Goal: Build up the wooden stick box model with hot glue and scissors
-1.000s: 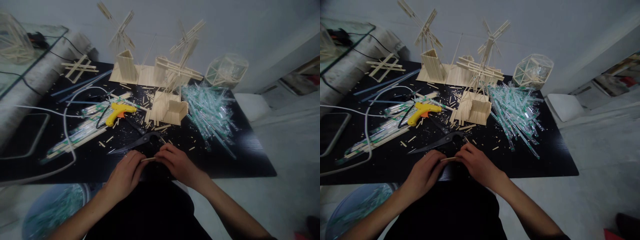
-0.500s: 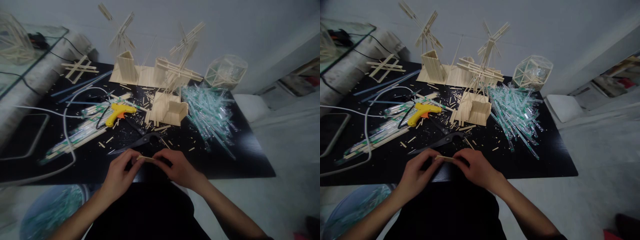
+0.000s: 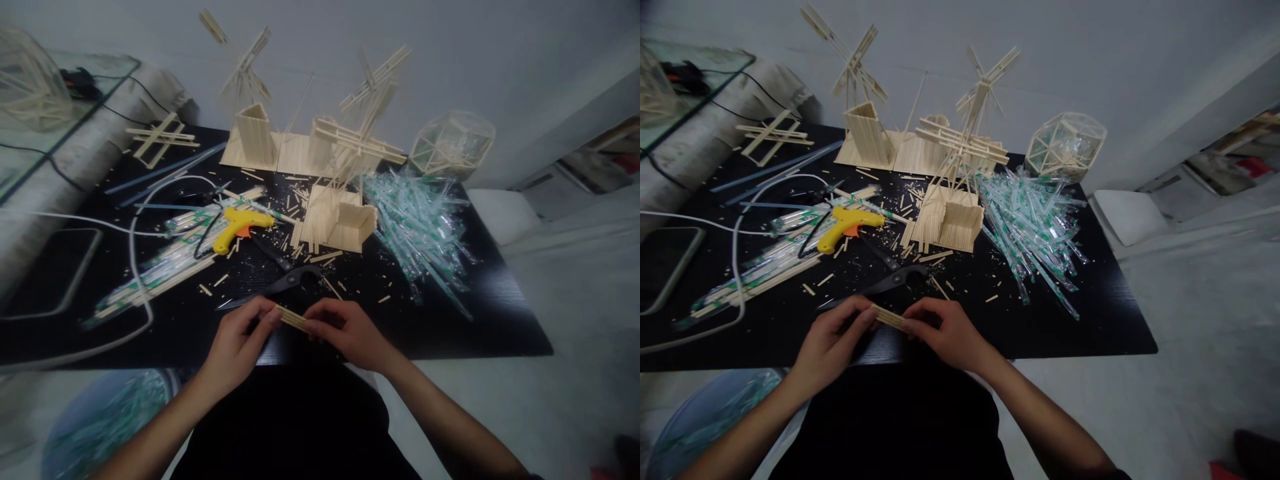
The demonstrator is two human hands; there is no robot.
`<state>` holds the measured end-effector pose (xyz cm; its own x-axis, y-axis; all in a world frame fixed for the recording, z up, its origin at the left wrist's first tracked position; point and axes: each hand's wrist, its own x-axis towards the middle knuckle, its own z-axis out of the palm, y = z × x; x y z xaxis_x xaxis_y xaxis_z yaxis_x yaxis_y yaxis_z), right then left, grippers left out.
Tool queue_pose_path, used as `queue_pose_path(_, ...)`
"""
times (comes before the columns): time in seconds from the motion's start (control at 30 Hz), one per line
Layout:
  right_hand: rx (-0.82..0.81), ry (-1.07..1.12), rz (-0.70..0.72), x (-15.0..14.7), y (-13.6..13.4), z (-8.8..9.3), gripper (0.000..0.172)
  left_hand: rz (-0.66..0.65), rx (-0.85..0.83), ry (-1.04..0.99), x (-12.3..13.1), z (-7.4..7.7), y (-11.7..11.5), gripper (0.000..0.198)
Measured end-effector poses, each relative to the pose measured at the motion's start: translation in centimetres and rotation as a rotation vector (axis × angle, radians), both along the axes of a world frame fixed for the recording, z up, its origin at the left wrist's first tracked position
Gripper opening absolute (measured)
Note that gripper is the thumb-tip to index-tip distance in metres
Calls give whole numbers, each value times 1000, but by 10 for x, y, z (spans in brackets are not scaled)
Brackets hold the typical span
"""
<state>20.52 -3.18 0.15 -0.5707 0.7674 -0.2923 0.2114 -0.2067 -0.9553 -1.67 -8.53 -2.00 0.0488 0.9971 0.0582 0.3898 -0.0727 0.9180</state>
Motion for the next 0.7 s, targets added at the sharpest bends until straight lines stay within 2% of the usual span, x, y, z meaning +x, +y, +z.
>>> queue_pose_path(0.17, -83, 66, -51, -3, 1, -9, 28, -6, 95, 1, 0, 5, 2, 14)
queue_pose_path(0.27, -114, 97, -12, -3, 4, -9, 32, -21, 136, -4, 2, 6, 3, 14)
queue_pose_path(0.4, -134, 100, 12, 1, 9, -9, 34, 19, 116, -63, 3, 8, 1, 17)
queue_pose_path(0.5, -126, 112, -48, 5, 9, -11, 33, 66, 73, -79, -8, 18, 6, 22)
queue_pose_path(0.6, -93, 133, -94, 5, 7, -15, 31, 199, 169, 138, -31, 34, 26, 14)
queue_pose_path(0.7, -75, 163, -135, 4, 4, -17, 32, 304, 224, 399, -56, 47, 58, 18)
